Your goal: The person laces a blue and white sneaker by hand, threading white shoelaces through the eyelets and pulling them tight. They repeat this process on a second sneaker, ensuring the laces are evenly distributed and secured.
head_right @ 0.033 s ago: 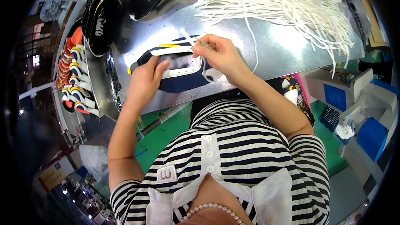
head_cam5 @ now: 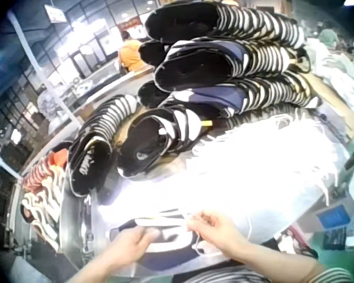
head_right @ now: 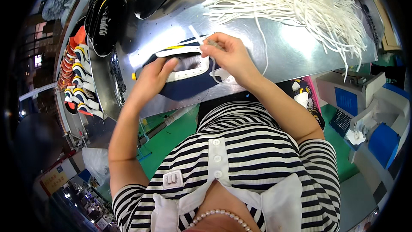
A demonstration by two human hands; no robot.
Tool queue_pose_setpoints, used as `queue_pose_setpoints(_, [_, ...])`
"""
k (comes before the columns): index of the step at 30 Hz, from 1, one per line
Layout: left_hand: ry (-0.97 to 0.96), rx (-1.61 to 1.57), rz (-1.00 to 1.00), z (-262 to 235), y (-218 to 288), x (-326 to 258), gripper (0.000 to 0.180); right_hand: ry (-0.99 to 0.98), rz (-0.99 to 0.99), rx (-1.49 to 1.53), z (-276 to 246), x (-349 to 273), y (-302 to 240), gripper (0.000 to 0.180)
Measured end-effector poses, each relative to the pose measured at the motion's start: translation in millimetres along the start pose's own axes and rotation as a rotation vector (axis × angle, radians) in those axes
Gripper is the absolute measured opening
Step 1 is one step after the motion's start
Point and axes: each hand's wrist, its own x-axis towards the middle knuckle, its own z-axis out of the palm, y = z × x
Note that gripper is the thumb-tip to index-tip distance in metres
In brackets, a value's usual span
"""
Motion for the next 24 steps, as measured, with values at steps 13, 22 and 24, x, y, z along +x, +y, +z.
queue_pose_setpoints(13, [-0.194, -1.499, 0.181, 57.5, 16.4, 33.6, 0.055, 0.088, -0.114, -0.047, 13.5, -29.1, -14.6, 0.014])
queue_pose_setpoints(22, [0.195, -1.194, 0.255, 72.0, 28.1, 7.7, 0.032, 0.096, -0.117, -0.296, 11.3, -43.2, -3.2, 0.013])
queue_pose_setpoints(24, [0.27, -1.255, 0.27, 76.8, 25.4, 9.5, 0.018, 0.076, -0.145, -0.415, 7.3, -49.4, -5.2, 0.015])
